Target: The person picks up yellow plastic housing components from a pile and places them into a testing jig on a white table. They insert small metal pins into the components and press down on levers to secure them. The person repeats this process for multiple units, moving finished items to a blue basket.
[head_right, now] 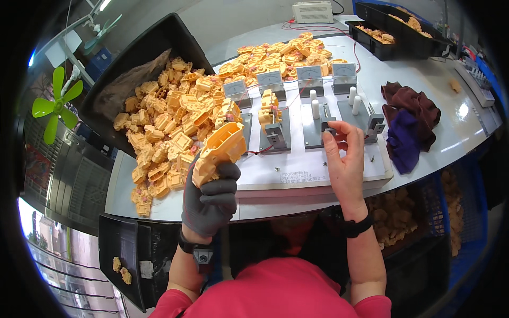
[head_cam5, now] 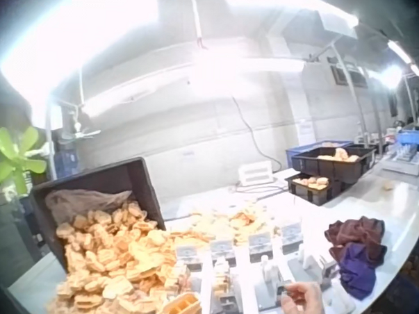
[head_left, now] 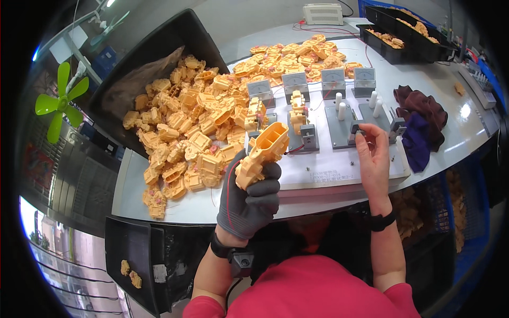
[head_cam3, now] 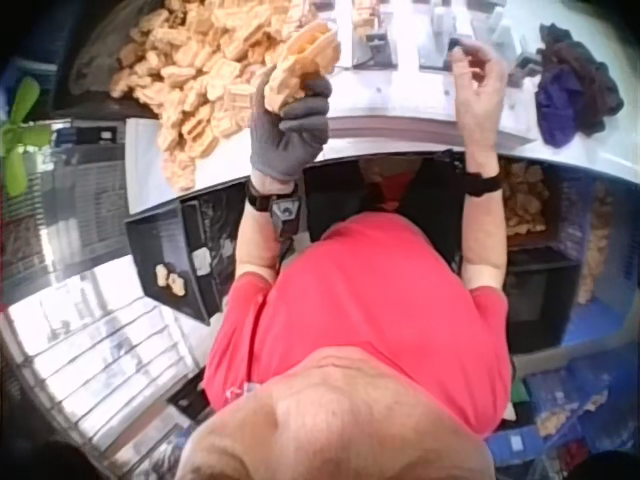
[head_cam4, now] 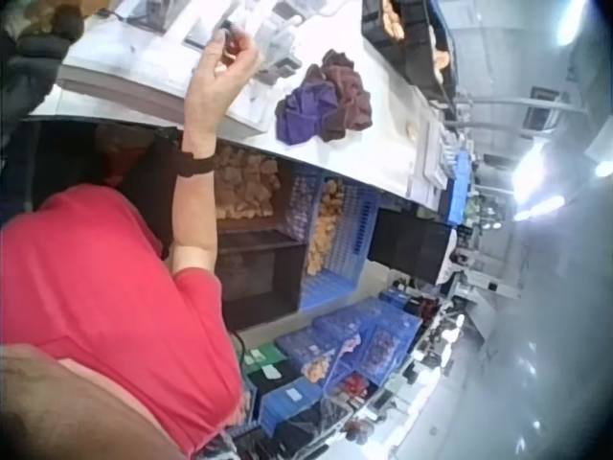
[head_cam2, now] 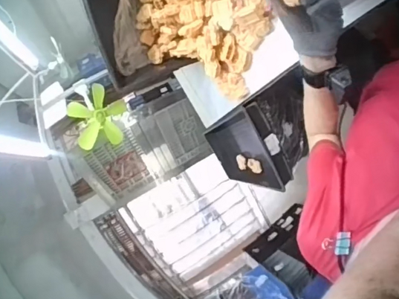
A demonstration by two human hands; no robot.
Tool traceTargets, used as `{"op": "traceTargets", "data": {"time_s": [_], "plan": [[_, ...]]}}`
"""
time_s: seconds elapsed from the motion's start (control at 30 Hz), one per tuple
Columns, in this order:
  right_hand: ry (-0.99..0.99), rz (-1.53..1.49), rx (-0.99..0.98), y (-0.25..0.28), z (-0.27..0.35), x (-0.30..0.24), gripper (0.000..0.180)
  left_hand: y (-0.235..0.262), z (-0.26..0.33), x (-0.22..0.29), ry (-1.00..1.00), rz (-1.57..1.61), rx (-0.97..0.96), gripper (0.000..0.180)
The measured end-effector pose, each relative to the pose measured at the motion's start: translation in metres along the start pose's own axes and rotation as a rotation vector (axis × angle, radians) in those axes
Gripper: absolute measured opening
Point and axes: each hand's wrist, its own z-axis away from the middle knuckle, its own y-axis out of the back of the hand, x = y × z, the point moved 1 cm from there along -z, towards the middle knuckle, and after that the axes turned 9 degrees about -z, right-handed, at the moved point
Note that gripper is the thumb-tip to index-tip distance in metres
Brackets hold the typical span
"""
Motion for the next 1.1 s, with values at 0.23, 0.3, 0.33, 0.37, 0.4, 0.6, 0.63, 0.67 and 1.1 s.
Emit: {"op": "traceTargets", "data": {"time_s": [0.23, 0.3, 0.33, 0.37, 0.4, 0.6, 0.63, 0.67, 1.1], "plan": [[-0.024, -0.048, -0.005, 0.001, 0.002, 0.000, 0.025, 0.009, -0.006, -0.009, -0.029, -0.031, 0.023, 0.031], [-0.040, -0.071, -0.001, 0.002, 0.002, 0.002, 0.025, 0.007, -0.007, -0.011, -0.026, -0.038, 0.039, 0.031], [-0.047, -0.084, 0.000, 0.002, 0.003, 0.002, 0.025, 0.006, -0.008, -0.013, -0.027, -0.039, 0.044, 0.032], [-0.052, -0.086, -0.001, 0.002, 0.003, 0.002, 0.025, 0.004, -0.010, -0.014, -0.028, -0.040, 0.049, 0.032], [-0.054, -0.087, -0.002, 0.002, 0.004, 0.000, 0.025, 0.006, -0.011, -0.012, -0.011, -0.079, 0.034, 0.034], [-0.075, -0.090, -0.021, 0.003, 0.003, 0.001, 0.026, -0.008, -0.029, -0.002, 0.137, -0.318, 0.088, 0.054], [-0.076, -0.092, -0.023, 0.004, 0.003, 0.001, 0.026, -0.009, -0.033, 0.000, 0.154, -0.350, 0.076, 0.053], [-0.063, -0.086, -0.026, 0.004, 0.003, 0.000, 0.025, -0.007, -0.037, 0.004, 0.172, -0.382, 0.063, 0.053], [0.046, -0.107, -0.058, 0.015, -0.003, -0.009, 0.019, -0.085, -0.192, 0.037, -0.221, -2.360, 0.175, 0.078]]}}
